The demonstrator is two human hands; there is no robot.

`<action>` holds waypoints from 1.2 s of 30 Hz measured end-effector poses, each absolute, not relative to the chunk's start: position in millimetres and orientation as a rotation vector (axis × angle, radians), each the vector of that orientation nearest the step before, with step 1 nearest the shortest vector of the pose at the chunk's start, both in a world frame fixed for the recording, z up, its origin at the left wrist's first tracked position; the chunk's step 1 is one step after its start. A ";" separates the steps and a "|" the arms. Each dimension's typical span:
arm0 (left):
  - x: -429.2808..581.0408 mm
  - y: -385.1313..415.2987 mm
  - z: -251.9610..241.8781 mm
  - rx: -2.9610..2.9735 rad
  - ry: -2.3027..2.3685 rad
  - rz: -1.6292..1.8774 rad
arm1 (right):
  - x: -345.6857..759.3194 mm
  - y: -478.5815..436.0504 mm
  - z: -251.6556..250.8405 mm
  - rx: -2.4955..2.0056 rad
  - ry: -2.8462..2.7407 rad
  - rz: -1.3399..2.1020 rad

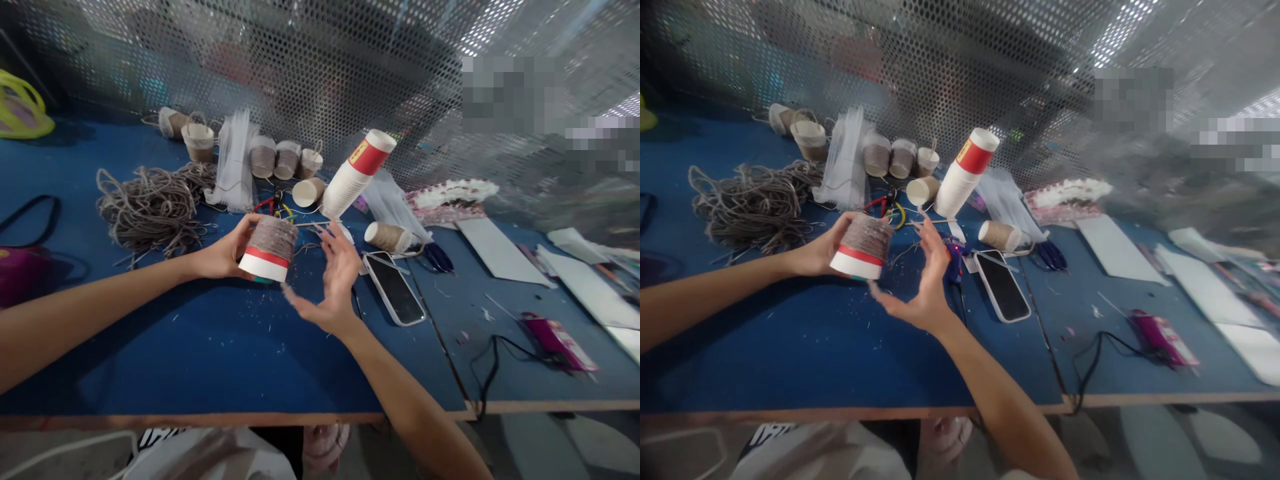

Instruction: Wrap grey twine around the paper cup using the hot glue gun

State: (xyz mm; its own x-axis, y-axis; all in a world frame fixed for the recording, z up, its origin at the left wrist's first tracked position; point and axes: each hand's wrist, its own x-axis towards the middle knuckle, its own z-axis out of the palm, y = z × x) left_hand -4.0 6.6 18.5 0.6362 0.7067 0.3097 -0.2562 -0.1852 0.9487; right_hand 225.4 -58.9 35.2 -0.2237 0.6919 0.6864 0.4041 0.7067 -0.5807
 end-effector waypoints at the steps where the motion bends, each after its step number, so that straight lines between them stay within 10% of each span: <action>1: -2.5 4.8 19.4 1.562 0.397 0.897 | 222.8 -60.3 34.2 -0.838 -1.902 0.370; 36: -6.0 1.6 16.9 2.028 0.459 1.104 | 231.3 -68.9 48.1 -1.064 -2.454 -0.278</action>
